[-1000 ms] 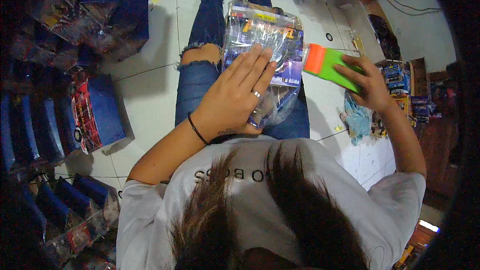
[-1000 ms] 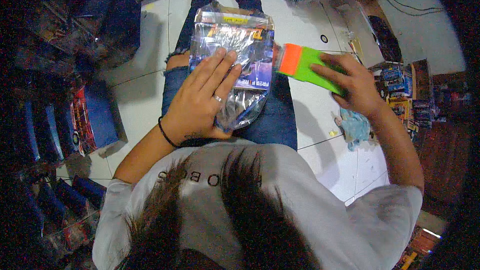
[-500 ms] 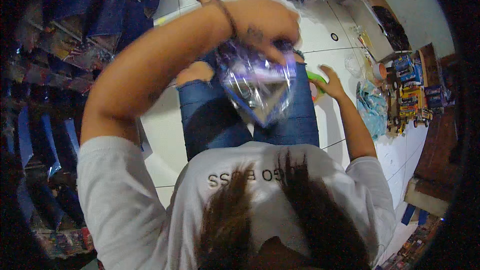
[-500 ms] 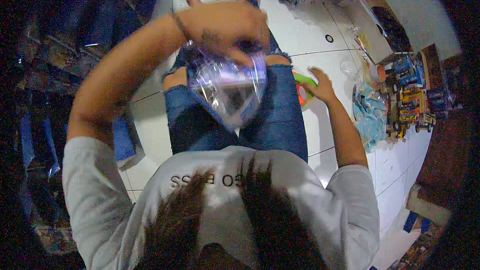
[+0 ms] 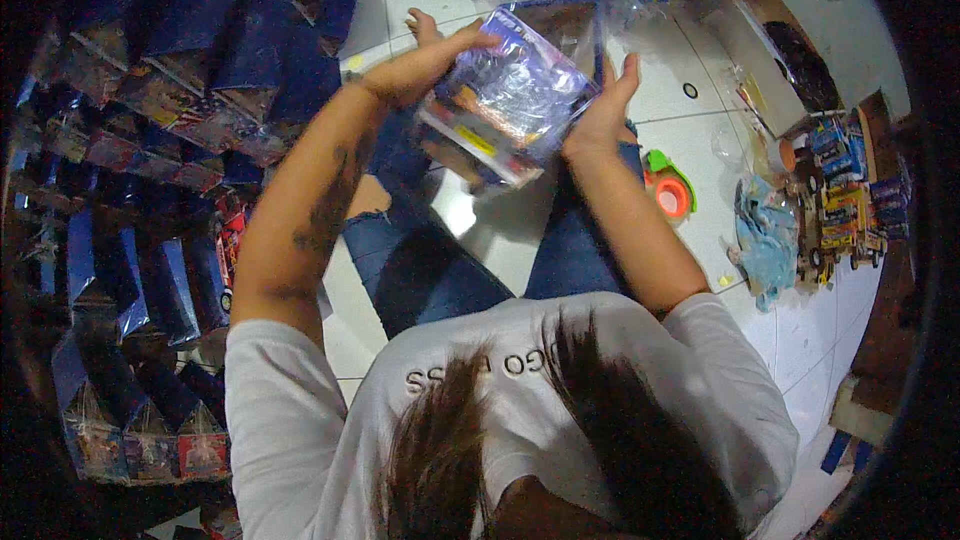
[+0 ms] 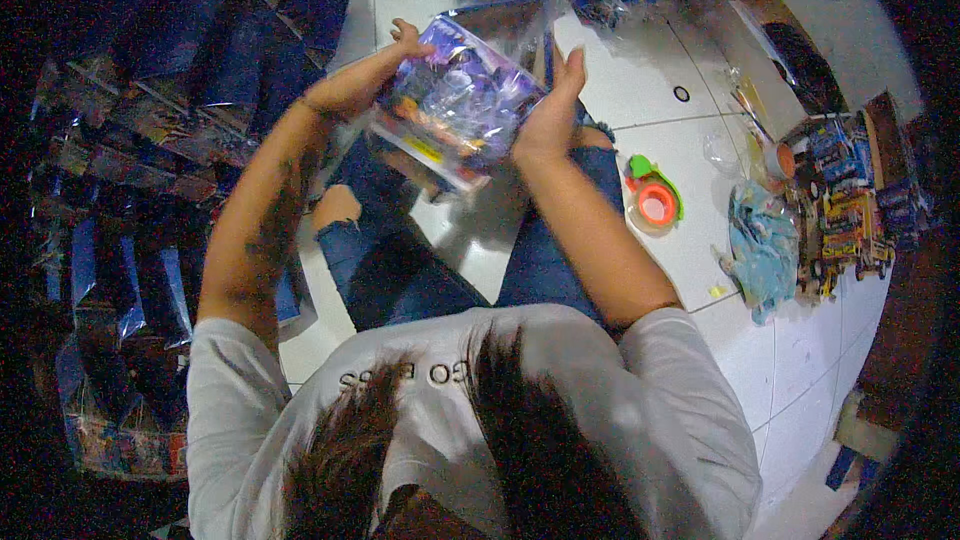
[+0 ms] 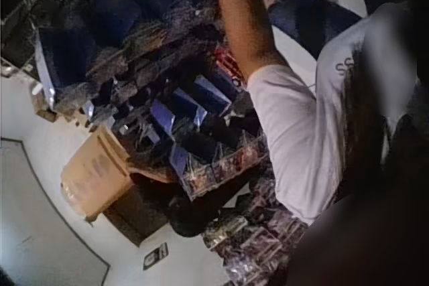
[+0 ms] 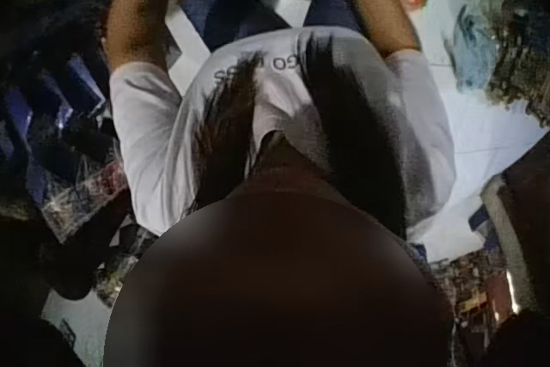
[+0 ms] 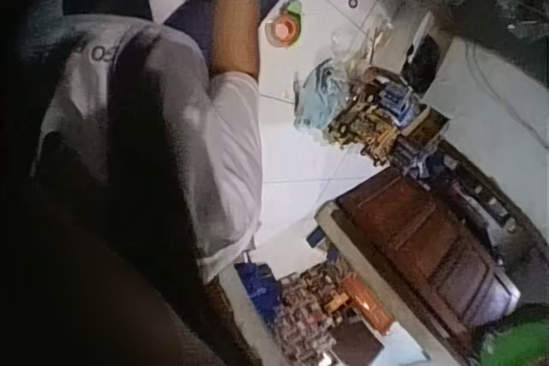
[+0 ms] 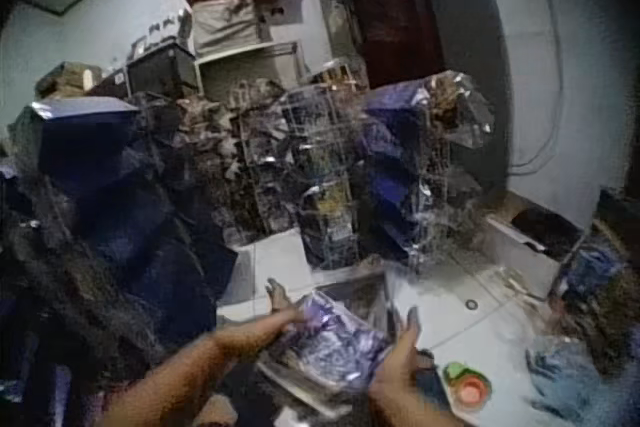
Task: The person sits on the floor and wraps several wooden toy cars in clear plastic bags. They use a tape dispenser to seal each bag after placing the toy inside, then set the packaged item aside.
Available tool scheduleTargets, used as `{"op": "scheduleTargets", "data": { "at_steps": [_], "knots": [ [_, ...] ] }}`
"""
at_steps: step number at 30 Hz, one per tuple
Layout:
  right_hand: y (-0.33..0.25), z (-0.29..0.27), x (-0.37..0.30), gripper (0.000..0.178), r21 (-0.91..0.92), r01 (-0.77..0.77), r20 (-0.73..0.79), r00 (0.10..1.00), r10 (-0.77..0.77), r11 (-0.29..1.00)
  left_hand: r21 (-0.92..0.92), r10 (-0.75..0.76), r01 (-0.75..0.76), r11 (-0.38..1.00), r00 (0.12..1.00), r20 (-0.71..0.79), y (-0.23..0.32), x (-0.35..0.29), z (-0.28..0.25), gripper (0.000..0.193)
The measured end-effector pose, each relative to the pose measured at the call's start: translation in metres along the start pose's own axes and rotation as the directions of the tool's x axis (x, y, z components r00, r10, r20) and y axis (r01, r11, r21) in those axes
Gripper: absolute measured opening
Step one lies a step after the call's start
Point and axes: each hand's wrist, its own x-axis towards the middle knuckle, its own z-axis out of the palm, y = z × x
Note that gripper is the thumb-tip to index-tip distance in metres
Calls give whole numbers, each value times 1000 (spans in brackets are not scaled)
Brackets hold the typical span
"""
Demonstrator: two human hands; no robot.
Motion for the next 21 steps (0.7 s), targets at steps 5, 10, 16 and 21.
{"op": "scheduleTargets", "data": {
  "at_steps": [5,10,16,21],
  "knots": [
    [-78,42,6,73,-349,-269,181,920,346,898,-282,348,-390,876,918,-188,-35,-49,55,81],
    [-54,27,9,69,-587,-364,17,887,461,723,-188,203,-287,939,907,-369,-70,-60,82,108],
    [-59,52,-2,71,-683,724,725,656,-211,-94,-126,367,-469,874,808,-461,-70,-66,93,105],
    [-109,90,-19,37,-807,528,564,821,82,264,702,720,-357,616,616,-318,-41,-68,79,107]
  ]
}}
